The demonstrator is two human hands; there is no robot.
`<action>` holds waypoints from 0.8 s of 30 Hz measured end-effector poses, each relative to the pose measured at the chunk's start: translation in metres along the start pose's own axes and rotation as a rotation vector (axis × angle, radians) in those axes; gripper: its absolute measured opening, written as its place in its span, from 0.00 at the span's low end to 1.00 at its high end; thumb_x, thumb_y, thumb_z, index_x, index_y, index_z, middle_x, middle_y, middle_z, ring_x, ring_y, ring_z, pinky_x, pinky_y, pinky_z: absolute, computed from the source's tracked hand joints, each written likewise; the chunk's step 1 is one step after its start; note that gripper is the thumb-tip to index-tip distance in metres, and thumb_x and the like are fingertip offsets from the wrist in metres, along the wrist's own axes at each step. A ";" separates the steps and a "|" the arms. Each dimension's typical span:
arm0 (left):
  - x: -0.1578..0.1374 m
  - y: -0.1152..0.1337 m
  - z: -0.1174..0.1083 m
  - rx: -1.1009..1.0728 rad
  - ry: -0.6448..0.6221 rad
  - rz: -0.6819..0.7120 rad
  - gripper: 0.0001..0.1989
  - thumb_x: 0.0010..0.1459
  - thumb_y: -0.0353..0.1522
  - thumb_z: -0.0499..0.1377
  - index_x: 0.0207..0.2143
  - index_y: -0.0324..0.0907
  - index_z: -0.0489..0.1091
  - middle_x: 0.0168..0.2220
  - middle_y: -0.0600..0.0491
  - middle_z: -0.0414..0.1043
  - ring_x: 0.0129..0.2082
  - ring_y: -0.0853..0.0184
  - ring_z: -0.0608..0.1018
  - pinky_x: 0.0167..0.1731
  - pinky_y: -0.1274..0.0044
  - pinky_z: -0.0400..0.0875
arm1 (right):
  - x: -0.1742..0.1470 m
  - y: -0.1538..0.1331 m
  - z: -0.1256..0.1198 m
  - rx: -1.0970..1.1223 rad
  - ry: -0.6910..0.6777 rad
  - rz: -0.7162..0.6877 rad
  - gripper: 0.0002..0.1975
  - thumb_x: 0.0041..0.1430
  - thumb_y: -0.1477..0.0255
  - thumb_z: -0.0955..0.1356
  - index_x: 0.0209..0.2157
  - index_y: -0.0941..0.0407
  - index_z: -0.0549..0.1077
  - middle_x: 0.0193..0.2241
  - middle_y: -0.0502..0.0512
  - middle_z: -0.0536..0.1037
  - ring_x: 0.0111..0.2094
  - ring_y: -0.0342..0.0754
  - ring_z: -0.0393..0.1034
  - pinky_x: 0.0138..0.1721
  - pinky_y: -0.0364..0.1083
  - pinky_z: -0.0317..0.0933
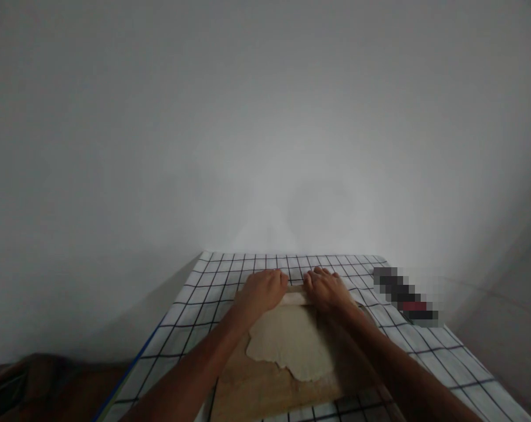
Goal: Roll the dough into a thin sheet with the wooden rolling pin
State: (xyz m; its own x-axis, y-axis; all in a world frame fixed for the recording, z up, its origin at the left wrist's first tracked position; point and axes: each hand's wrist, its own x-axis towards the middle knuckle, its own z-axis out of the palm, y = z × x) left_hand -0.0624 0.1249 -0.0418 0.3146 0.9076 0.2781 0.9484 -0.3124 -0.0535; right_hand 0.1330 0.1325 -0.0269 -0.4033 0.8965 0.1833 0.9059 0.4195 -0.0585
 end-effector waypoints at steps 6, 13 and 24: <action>0.026 -0.016 0.005 0.021 -0.053 0.011 0.15 0.67 0.33 0.46 0.43 0.42 0.72 0.37 0.45 0.77 0.38 0.58 0.79 0.38 0.68 0.70 | 0.041 0.006 0.010 0.005 -0.095 0.083 0.33 0.71 0.58 0.47 0.40 0.57 0.77 0.38 0.64 0.80 0.40 0.54 0.75 0.41 0.50 0.63; 0.011 -0.005 0.002 -0.018 -0.016 -0.048 0.17 0.68 0.34 0.44 0.43 0.41 0.71 0.39 0.45 0.76 0.41 0.58 0.78 0.40 0.69 0.70 | 0.012 0.001 0.005 -0.010 -0.020 0.038 0.20 0.70 0.66 0.54 0.49 0.55 0.72 0.49 0.65 0.74 0.50 0.55 0.68 0.47 0.54 0.61; -0.074 0.048 -0.019 -0.032 0.262 -0.044 0.23 0.68 0.36 0.46 0.63 0.46 0.60 0.66 0.49 0.58 0.68 0.52 0.53 0.64 0.52 0.44 | -0.093 -0.010 0.019 0.079 0.177 -0.065 0.25 0.72 0.63 0.52 0.64 0.57 0.60 0.65 0.59 0.61 0.67 0.53 0.49 0.65 0.57 0.40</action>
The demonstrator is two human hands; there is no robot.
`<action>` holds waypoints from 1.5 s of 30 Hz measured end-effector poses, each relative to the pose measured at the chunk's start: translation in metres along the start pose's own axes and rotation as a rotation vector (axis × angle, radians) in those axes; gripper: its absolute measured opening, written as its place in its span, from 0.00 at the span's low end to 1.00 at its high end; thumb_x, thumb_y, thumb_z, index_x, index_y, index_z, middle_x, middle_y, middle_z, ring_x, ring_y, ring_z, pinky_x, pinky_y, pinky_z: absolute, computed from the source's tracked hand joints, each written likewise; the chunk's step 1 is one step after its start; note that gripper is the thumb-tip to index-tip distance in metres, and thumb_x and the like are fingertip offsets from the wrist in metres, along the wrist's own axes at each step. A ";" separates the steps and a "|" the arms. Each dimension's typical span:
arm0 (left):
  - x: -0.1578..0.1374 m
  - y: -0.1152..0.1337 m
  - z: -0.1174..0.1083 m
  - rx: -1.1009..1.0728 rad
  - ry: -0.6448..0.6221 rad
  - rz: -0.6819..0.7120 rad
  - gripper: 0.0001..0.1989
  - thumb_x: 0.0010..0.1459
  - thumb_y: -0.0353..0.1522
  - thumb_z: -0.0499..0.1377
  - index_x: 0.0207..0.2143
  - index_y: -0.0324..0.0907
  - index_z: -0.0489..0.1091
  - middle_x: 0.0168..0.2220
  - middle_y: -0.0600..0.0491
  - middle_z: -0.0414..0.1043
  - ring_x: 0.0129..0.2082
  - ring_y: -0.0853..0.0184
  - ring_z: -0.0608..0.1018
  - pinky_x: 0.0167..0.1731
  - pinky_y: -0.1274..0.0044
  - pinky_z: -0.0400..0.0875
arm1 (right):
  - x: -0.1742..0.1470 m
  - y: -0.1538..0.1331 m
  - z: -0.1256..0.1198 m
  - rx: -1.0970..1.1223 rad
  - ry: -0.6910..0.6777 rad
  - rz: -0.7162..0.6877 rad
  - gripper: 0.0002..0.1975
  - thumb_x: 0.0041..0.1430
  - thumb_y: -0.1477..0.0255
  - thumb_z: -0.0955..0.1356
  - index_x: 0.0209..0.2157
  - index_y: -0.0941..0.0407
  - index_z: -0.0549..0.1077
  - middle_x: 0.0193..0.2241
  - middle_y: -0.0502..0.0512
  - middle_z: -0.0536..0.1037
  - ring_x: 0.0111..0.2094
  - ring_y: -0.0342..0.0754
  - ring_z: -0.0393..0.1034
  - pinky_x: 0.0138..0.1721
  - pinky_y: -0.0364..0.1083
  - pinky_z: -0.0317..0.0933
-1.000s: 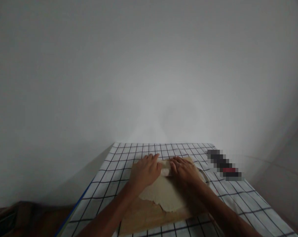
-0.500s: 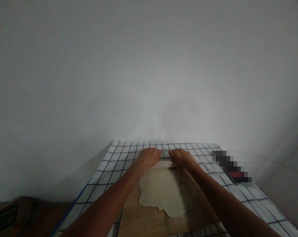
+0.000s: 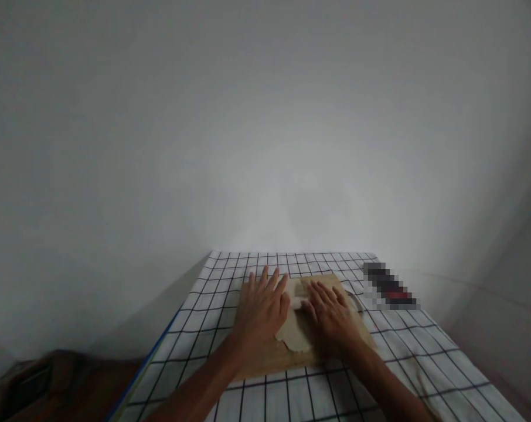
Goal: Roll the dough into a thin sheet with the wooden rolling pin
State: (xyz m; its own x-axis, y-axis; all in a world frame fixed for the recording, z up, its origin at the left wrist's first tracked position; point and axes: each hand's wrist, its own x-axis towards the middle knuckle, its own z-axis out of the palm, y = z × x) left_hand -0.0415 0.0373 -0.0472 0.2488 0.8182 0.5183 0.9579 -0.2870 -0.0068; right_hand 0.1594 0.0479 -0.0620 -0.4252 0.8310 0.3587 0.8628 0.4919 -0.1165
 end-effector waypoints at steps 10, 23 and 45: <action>-0.080 -0.004 -0.041 -0.225 -0.128 0.097 0.23 0.68 0.39 0.47 0.64 0.55 0.58 0.63 0.58 0.64 0.61 0.64 0.67 0.61 0.68 0.64 | -0.045 0.006 -0.028 0.051 0.005 -0.159 0.11 0.63 0.71 0.66 0.47 0.49 0.72 0.45 0.54 0.76 0.46 0.52 0.70 0.48 0.50 0.61; 0.025 -0.061 0.001 -0.186 -0.216 -0.275 0.17 0.63 0.40 0.50 0.46 0.44 0.75 0.45 0.46 0.74 0.49 0.56 0.74 0.50 0.66 0.65 | 0.055 0.064 -0.020 0.682 0.157 0.198 0.23 0.62 0.50 0.62 0.29 0.55 0.68 0.21 0.48 0.67 0.24 0.45 0.62 0.25 0.44 0.51; 0.018 -0.046 -0.002 -0.924 -0.170 -0.262 0.18 0.65 0.45 0.52 0.38 0.42 0.73 0.36 0.53 0.77 0.37 0.62 0.77 0.36 0.77 0.67 | 0.038 0.054 -0.009 0.863 0.121 0.201 0.20 0.63 0.53 0.64 0.29 0.55 0.66 0.24 0.45 0.59 0.27 0.43 0.54 0.27 0.43 0.49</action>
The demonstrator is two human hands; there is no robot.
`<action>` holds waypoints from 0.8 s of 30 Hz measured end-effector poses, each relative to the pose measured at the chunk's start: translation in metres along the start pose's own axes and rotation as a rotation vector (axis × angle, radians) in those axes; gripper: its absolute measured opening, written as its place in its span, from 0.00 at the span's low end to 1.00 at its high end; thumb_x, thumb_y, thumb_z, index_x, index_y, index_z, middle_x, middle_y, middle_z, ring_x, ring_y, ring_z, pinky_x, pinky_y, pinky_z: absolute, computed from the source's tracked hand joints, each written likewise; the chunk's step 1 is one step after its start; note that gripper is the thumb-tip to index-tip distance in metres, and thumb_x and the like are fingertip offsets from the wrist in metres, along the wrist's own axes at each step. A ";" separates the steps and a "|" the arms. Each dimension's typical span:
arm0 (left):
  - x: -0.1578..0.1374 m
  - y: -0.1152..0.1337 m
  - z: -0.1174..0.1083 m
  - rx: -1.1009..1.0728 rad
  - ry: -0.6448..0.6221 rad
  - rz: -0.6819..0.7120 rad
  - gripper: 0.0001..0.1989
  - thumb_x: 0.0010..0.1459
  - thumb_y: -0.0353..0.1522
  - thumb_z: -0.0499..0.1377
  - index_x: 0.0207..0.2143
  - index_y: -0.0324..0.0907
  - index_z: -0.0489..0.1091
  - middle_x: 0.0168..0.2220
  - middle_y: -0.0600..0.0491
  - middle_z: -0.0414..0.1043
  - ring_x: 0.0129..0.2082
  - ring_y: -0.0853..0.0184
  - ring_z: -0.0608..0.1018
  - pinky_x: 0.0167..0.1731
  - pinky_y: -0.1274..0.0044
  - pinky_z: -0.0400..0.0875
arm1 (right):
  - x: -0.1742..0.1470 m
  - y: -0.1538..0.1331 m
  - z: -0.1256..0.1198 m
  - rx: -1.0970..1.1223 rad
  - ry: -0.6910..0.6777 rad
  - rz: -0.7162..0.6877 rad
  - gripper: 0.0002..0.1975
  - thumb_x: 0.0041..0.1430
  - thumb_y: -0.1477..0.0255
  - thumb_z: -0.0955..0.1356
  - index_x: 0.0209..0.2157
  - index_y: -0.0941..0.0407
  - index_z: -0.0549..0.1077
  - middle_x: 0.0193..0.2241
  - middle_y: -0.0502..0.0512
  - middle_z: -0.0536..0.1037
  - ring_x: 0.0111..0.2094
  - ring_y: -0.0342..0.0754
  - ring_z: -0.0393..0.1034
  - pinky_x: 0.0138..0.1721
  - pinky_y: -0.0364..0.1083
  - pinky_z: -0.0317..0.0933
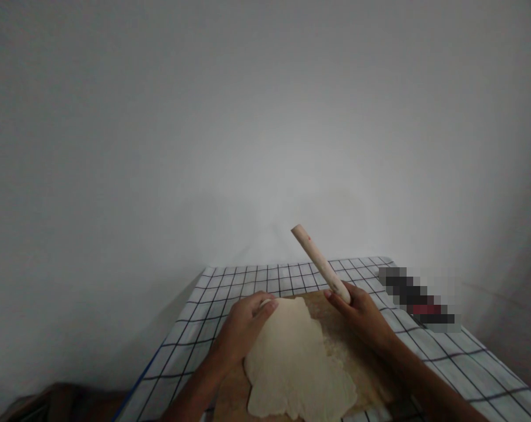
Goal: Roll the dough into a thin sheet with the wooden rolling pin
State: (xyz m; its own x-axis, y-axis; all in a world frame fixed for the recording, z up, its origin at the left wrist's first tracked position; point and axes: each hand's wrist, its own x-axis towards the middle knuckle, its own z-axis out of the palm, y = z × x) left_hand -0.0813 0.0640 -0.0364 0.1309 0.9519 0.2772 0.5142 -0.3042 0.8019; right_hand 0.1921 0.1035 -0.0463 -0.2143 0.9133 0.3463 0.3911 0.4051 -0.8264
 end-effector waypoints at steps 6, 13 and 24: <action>0.005 0.000 -0.004 -0.011 0.066 -0.048 0.21 0.64 0.47 0.52 0.37 0.41 0.75 0.36 0.50 0.79 0.37 0.60 0.78 0.36 0.75 0.68 | -0.001 0.001 0.000 0.027 -0.003 -0.001 0.19 0.63 0.53 0.64 0.29 0.55 0.65 0.24 0.45 0.59 0.27 0.43 0.54 0.27 0.43 0.50; -0.009 0.006 -0.041 -0.314 -0.493 -0.262 0.25 0.54 0.45 0.64 0.50 0.39 0.74 0.43 0.47 0.79 0.43 0.56 0.80 0.40 0.72 0.73 | -0.004 -0.008 0.001 0.093 0.056 -0.009 0.19 0.64 0.54 0.65 0.28 0.54 0.61 0.25 0.45 0.56 0.27 0.43 0.52 0.27 0.43 0.49; 0.007 -0.003 -0.027 -0.156 0.225 -0.059 0.31 0.63 0.46 0.55 0.65 0.45 0.54 0.60 0.42 0.65 0.50 0.58 0.77 0.46 0.69 0.73 | -0.003 -0.006 0.001 0.039 0.069 -0.063 0.16 0.65 0.55 0.64 0.32 0.53 0.63 0.25 0.44 0.57 0.27 0.43 0.53 0.27 0.43 0.50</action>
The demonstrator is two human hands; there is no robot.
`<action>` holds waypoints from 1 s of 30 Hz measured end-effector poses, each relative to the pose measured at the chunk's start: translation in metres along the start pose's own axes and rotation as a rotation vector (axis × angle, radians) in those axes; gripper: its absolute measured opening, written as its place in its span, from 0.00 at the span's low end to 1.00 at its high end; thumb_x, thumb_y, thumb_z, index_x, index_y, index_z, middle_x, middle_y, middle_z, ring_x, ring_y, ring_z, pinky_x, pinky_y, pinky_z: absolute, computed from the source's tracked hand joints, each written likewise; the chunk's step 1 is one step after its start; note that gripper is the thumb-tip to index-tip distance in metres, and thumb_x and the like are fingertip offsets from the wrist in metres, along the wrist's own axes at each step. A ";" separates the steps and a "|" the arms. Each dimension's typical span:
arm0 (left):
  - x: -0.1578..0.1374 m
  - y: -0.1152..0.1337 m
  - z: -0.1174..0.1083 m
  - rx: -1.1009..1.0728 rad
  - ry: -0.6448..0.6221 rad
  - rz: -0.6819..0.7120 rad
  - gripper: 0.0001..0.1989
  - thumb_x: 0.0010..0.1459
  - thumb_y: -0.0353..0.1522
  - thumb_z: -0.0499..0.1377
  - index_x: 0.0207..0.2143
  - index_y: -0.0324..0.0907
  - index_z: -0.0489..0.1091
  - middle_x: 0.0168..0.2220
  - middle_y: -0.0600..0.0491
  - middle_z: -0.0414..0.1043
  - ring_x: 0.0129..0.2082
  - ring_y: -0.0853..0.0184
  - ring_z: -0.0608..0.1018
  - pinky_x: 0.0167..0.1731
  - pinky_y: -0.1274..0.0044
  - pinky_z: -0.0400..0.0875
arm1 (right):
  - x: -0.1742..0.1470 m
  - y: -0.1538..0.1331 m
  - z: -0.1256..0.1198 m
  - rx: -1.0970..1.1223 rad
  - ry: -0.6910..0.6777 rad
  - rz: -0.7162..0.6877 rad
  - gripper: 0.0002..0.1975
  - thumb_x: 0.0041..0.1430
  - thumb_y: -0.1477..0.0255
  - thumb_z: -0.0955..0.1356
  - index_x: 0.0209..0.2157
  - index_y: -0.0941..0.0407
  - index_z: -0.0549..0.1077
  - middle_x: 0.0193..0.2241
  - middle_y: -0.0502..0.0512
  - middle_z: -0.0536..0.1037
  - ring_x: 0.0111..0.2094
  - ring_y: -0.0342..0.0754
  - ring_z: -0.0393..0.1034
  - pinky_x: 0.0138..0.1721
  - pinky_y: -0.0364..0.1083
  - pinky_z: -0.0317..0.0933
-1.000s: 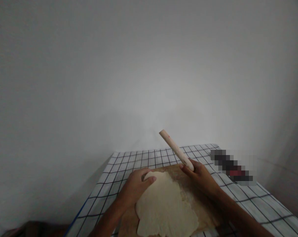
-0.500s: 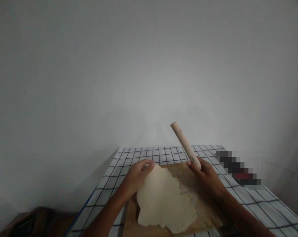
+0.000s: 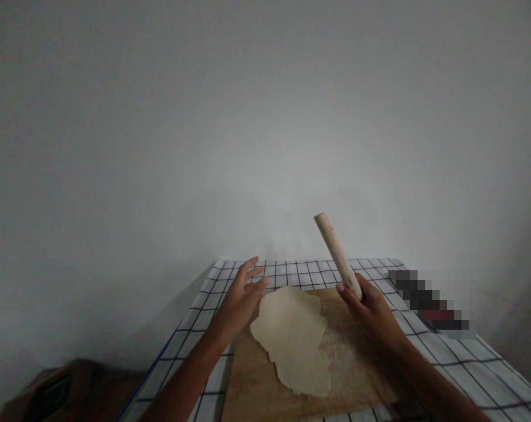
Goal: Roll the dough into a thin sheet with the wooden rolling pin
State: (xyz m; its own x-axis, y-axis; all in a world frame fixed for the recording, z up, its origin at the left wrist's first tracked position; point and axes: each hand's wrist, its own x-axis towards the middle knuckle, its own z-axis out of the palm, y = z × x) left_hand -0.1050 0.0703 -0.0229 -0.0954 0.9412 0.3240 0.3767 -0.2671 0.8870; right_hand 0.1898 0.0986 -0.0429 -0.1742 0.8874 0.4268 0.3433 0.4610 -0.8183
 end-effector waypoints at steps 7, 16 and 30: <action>-0.029 -0.003 0.021 0.653 -0.370 0.295 0.25 0.68 0.46 0.47 0.62 0.51 0.62 0.68 0.51 0.54 0.68 0.55 0.53 0.66 0.57 0.45 | -0.002 -0.006 -0.002 0.002 -0.008 0.029 0.14 0.65 0.56 0.64 0.37 0.53 0.65 0.24 0.44 0.59 0.25 0.43 0.55 0.25 0.43 0.50; -0.032 -0.008 0.039 0.814 -0.469 0.415 0.29 0.67 0.51 0.45 0.67 0.54 0.52 0.70 0.52 0.48 0.69 0.53 0.49 0.65 0.57 0.46 | -0.005 -0.011 -0.007 -0.122 -0.048 -0.014 0.15 0.66 0.56 0.63 0.44 0.52 0.67 0.24 0.43 0.59 0.25 0.44 0.55 0.25 0.43 0.49; -0.021 -0.013 0.039 0.386 -0.254 0.310 0.20 0.66 0.30 0.46 0.56 0.44 0.69 0.57 0.51 0.71 0.59 0.64 0.71 0.61 0.68 0.60 | 0.005 0.020 -0.073 -0.887 -0.296 -0.053 0.27 0.69 0.54 0.53 0.22 0.53 0.64 0.18 0.49 0.68 0.20 0.47 0.63 0.26 0.46 0.43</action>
State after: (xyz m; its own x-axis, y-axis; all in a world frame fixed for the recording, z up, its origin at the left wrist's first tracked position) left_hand -0.0724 0.0619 -0.0539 0.2807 0.8639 0.4183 0.6668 -0.4890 0.5624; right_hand 0.2636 0.1119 -0.0292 -0.3957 0.8864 0.2402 0.8857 0.4375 -0.1553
